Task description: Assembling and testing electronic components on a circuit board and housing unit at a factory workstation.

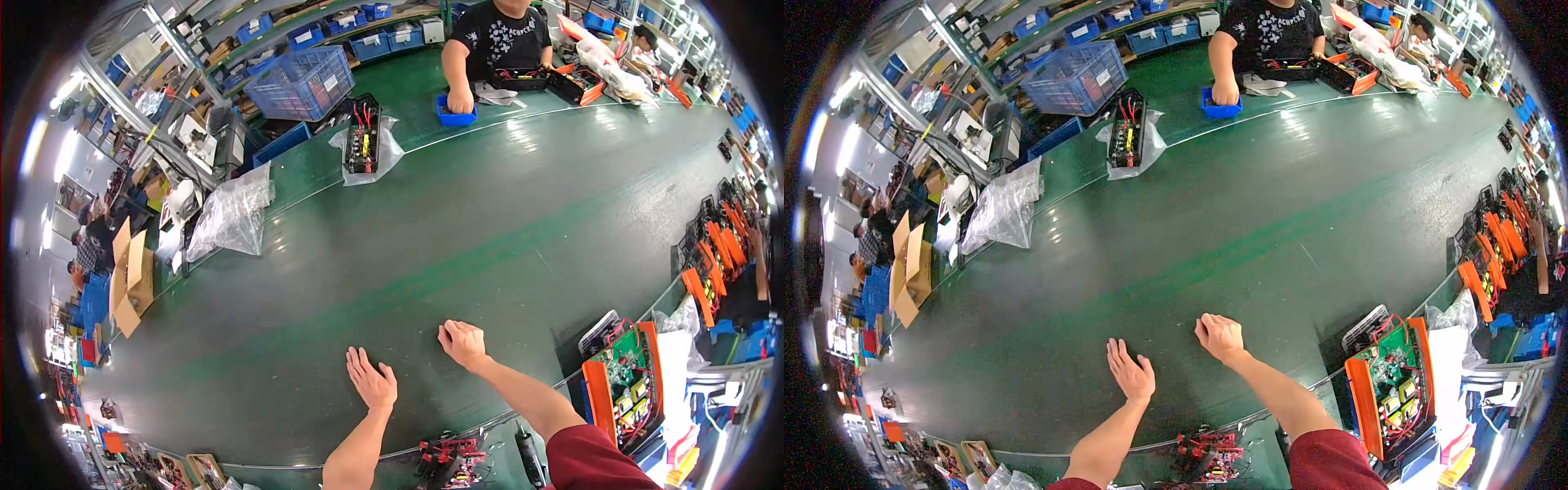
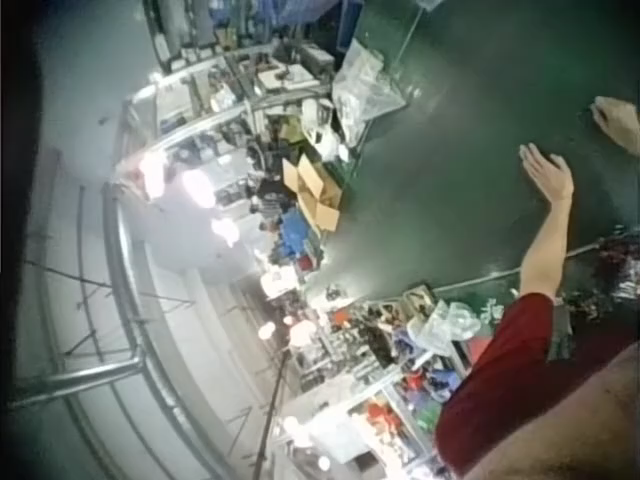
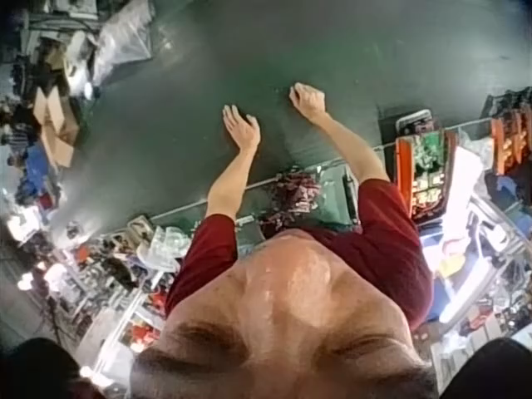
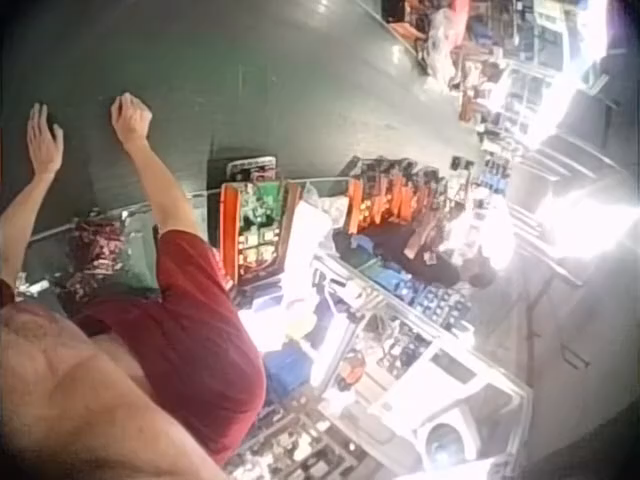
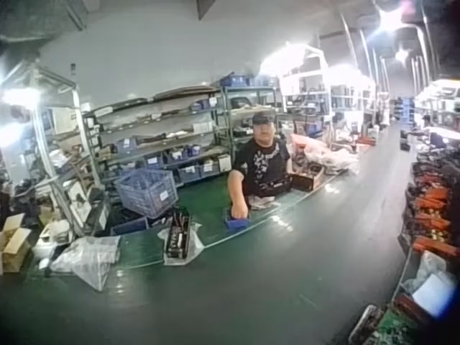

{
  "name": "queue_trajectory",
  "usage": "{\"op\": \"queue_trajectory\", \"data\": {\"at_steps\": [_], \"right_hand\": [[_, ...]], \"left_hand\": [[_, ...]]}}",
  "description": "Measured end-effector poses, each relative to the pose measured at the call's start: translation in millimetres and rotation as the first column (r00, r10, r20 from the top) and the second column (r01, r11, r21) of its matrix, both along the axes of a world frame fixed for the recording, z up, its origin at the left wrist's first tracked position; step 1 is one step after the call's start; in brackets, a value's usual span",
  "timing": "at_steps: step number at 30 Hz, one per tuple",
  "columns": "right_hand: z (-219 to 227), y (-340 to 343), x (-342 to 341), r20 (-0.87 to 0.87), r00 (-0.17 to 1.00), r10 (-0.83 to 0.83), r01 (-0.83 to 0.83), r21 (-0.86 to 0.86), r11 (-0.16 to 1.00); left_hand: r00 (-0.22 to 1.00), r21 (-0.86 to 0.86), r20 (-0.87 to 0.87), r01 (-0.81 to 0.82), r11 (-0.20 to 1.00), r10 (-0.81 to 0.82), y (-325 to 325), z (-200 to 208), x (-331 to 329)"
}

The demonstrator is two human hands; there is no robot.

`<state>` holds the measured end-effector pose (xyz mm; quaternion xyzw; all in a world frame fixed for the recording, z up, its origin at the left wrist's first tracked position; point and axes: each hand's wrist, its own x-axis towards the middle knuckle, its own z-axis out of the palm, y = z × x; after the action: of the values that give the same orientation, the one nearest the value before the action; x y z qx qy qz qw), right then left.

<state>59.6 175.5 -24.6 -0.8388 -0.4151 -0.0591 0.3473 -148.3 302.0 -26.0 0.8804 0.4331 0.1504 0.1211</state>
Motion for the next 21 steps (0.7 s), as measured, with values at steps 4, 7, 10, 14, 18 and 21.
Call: {"op": "queue_trajectory", "data": {"at_steps": [4,7,10,14,18,21], "right_hand": [[-4,3,-5,-0.014,1.0,0.008,-0.008,0.006,1.0],[-5,8,-10,-0.012,1.0,0.02,-0.02,0.007,1.0],[-4,13,-15,-0.017,0.999,0.029,-0.029,0.028,0.999],[-1,15,-20,-0.025,0.999,0.024,-0.025,-0.015,1.0],[1,23,-33,-0.037,0.999,0.035,-0.032,0.071,0.997],[-2,23,-33,-0.063,0.996,0.061,-0.056,0.071,0.996]], "left_hand": [[1.0,0.001,-0.02,0.0,1.0,0.0,4,2,-3],[1.0,0.032,-0.026,-0.005,0.999,0.005,10,1,-9],[1.0,0.041,-0.017,0.002,0.999,-0.002,15,1,-15],[1.0,0.028,-0.009,-0.003,1.0,0.003,19,-1,-20],[0.999,0.046,-0.037,-0.009,0.999,0.011,26,-3,-35],[0.999,0.034,-0.036,-0.002,0.999,0.003,29,-6,-42]]}}
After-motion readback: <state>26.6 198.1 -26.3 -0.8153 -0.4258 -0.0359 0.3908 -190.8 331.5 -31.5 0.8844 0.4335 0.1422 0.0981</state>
